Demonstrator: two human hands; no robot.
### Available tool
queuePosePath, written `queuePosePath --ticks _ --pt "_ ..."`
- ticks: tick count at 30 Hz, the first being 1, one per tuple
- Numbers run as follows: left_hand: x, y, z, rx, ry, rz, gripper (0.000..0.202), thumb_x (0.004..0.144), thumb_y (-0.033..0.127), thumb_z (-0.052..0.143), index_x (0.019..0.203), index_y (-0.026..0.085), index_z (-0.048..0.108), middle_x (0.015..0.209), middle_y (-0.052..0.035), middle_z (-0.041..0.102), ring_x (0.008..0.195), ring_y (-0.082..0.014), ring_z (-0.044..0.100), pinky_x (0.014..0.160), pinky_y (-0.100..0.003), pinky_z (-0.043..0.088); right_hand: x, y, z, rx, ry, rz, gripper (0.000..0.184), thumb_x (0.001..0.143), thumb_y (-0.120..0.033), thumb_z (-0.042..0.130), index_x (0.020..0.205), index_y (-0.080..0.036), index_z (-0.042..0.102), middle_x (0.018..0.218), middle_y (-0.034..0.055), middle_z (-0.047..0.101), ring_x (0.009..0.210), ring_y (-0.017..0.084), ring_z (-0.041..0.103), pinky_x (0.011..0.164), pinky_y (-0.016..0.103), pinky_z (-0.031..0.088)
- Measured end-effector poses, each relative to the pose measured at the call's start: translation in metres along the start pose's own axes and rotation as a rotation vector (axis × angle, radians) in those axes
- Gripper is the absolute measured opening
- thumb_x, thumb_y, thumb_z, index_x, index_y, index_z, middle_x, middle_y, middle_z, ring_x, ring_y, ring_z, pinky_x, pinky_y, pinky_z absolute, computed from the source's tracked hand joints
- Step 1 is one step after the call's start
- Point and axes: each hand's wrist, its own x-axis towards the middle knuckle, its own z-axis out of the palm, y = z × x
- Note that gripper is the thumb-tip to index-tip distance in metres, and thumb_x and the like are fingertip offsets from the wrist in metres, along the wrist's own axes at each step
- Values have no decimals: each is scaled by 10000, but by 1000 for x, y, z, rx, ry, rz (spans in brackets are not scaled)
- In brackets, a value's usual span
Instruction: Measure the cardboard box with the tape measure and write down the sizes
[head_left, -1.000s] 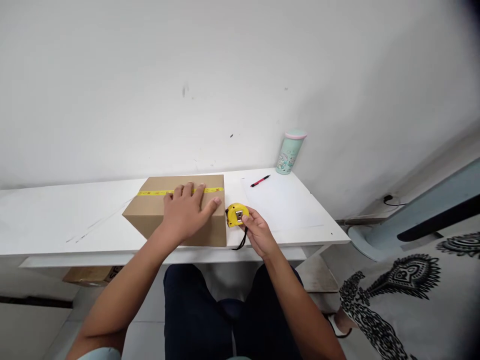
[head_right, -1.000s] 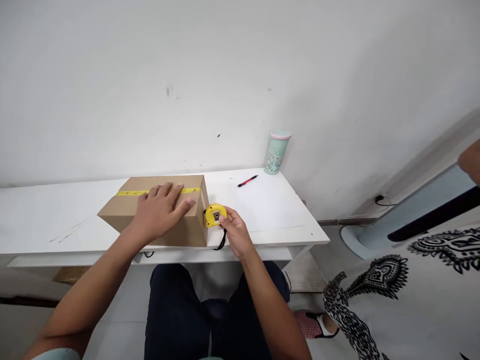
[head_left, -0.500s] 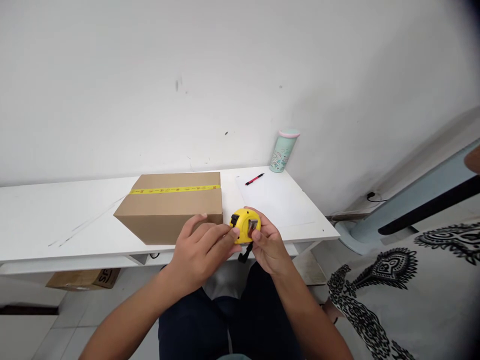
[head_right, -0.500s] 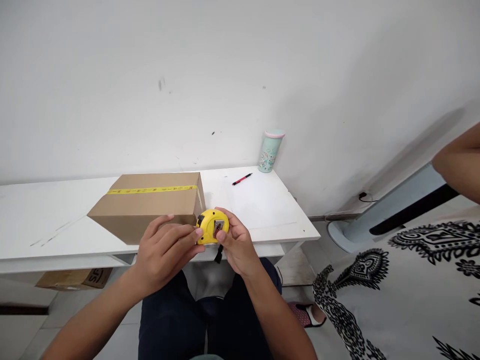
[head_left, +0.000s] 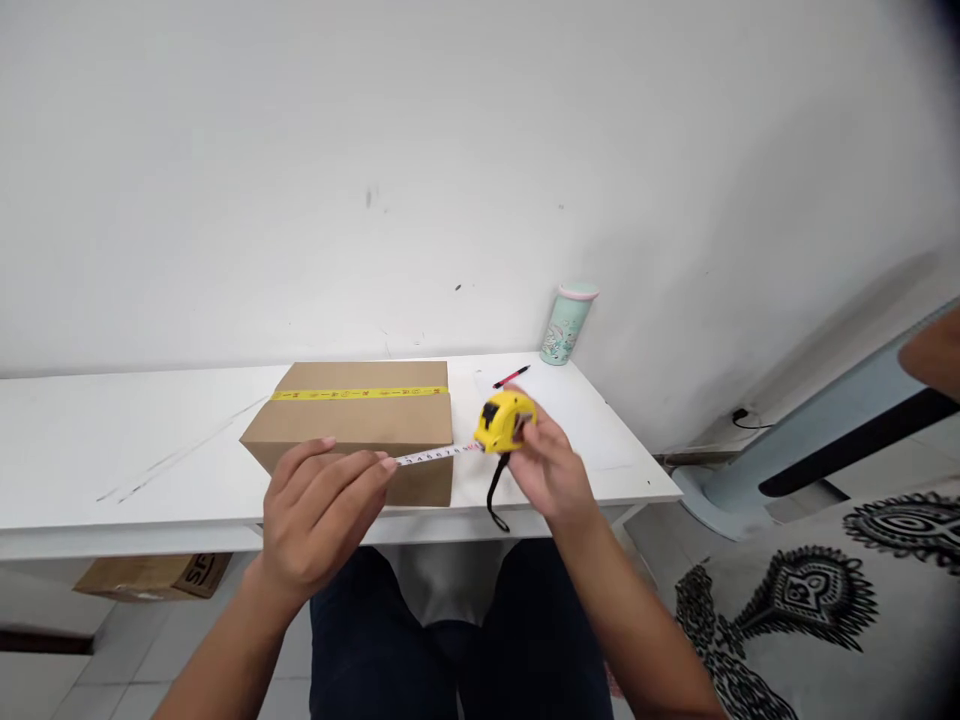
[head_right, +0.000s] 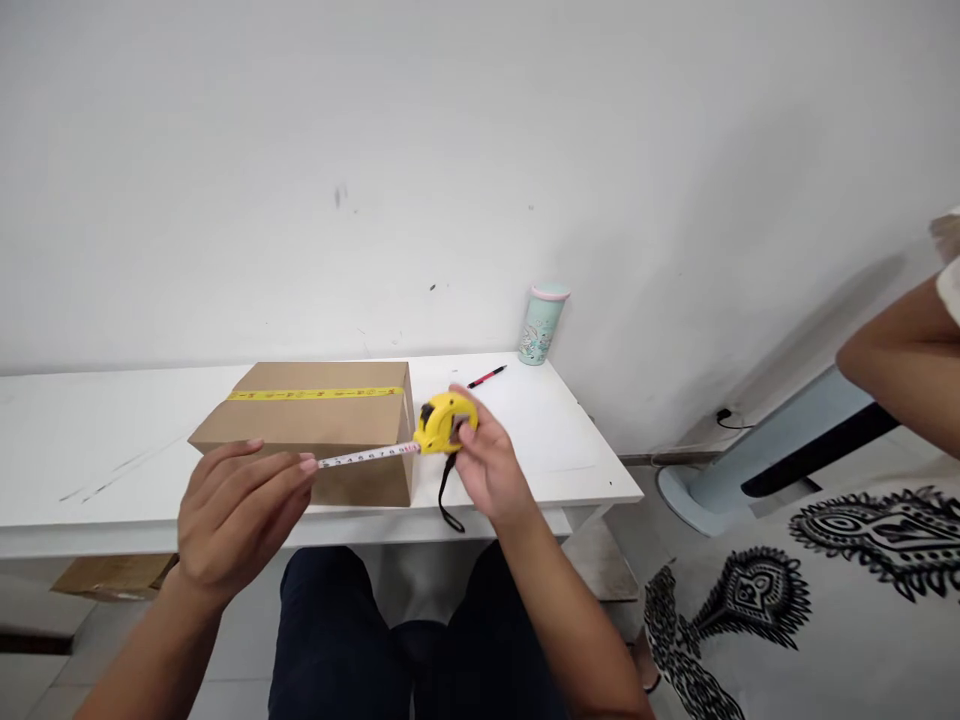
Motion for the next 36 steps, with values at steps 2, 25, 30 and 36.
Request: queuePosePath --ticks 2,25,30,36 --pt "0 5 4 7 11 -12 312 823 64 737 1082 217 652 917 -33 780 781 -155 694 921 -385 535 40 -8 5 4 26 -58 459 756 -464 779 1175 -301 689 1107 29 720 1041 229 674 897 382 565" --pt "85 -125 129 -234 -926 -396 385 884 279 440 1104 291 756 1195 12 750 1080 -198 667 898 -297 498 -61 55 92 -1037 377 -1032 606 902 -104 668 1446 -321 515 1144 97 573 1043 233 658 824 400 641" --pt "90 -114 122 -277 -959 -473 369 885 421 457 1037 267 756 1146 -12 753 1035 -224 665 885 -319 500 -66 70 101 -945 337 -990 662 860 -14 653 1428 -329 523 1182 92 553 1083 224 629 842 395 639" --pt "88 -108 133 -290 -977 -540 494 812 694 571 986 242 668 1060 -45 727 934 -230 653 749 -313 463 -86 77 96 -972 362 -985 753 812 22 692 1454 -325 504 1164 91 540 1042 225 606 772 379 634"
